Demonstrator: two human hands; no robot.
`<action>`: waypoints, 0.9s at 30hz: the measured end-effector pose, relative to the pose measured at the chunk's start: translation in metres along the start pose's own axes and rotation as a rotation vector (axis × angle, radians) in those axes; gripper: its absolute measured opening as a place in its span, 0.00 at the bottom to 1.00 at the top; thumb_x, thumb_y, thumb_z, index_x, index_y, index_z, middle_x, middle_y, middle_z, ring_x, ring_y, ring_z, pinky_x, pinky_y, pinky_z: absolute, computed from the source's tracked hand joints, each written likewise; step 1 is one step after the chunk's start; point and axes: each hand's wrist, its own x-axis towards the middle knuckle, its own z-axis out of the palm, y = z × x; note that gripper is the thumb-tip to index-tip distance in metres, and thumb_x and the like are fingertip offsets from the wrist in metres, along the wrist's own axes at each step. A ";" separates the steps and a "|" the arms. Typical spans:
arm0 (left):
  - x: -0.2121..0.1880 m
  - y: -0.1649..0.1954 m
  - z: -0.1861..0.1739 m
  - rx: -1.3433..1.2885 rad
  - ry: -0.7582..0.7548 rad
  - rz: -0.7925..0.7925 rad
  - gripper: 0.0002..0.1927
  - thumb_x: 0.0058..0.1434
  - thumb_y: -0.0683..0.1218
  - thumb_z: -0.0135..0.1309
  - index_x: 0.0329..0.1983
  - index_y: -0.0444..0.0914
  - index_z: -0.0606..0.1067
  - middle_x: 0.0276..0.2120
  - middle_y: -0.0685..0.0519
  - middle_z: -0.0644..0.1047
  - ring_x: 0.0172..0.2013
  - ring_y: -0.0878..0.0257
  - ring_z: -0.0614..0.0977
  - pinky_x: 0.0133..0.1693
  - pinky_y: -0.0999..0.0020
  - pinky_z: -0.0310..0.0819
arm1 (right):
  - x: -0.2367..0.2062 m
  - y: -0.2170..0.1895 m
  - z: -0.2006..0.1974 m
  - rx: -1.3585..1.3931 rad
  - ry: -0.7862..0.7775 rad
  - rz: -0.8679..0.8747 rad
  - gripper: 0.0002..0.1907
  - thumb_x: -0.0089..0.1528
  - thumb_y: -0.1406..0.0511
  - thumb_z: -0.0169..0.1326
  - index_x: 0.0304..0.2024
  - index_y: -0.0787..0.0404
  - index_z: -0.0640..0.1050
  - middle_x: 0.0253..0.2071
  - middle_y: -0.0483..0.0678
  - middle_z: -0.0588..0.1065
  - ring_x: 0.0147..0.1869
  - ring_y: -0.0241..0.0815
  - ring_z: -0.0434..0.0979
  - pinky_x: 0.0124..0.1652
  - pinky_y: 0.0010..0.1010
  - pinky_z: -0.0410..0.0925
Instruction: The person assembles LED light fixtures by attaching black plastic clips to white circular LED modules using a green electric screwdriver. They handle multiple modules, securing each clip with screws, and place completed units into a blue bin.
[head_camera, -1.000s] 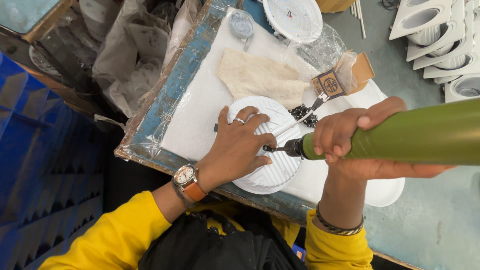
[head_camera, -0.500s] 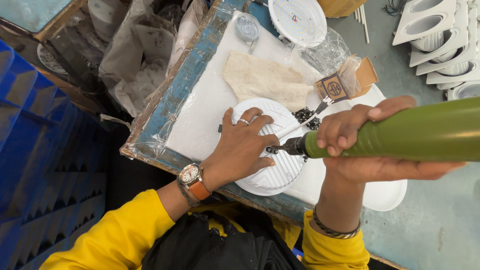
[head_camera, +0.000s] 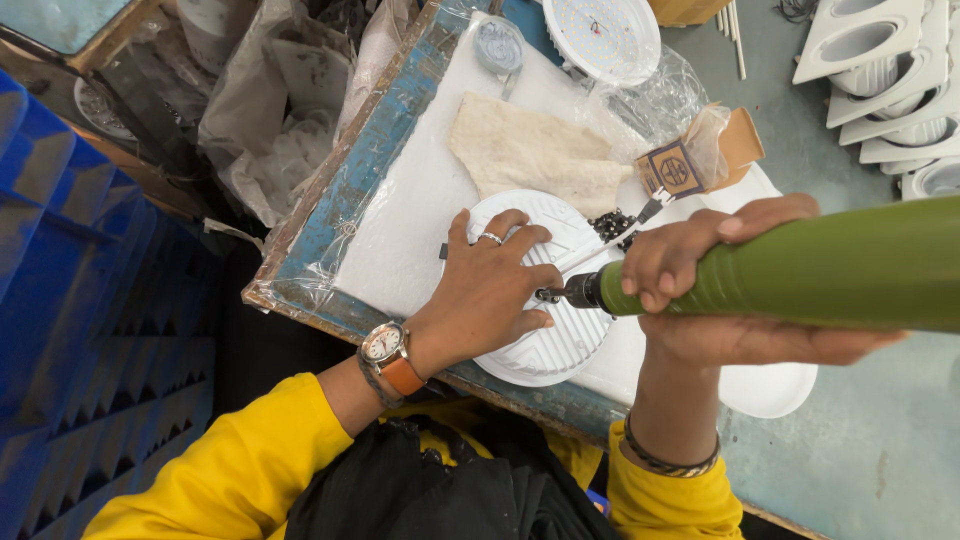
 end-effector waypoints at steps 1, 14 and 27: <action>0.000 0.000 0.000 -0.004 0.005 0.000 0.18 0.44 0.56 0.69 0.39 0.50 0.85 0.59 0.51 0.72 0.66 0.50 0.62 0.61 0.25 0.43 | 0.000 0.000 0.001 0.002 -0.001 -0.004 0.55 0.51 0.21 0.29 0.44 0.63 0.69 0.18 0.55 0.69 0.14 0.41 0.67 0.19 0.33 0.64; -0.004 -0.009 0.016 -0.042 0.226 0.107 0.07 0.53 0.52 0.66 0.34 0.49 0.84 0.55 0.56 0.77 0.64 0.49 0.67 0.63 0.33 0.48 | 0.017 -0.041 -0.016 -0.011 0.062 -0.056 0.43 0.66 0.31 0.35 0.56 0.63 0.65 0.30 0.55 0.73 0.24 0.43 0.71 0.28 0.35 0.66; -0.006 0.018 0.016 0.126 0.201 0.020 0.09 0.53 0.49 0.62 0.36 0.44 0.81 0.57 0.46 0.74 0.66 0.39 0.63 0.60 0.20 0.42 | -0.049 0.018 -0.016 -0.244 0.364 0.102 0.22 0.72 0.63 0.53 0.67 0.61 0.65 0.52 0.53 0.75 0.47 0.43 0.78 0.47 0.37 0.75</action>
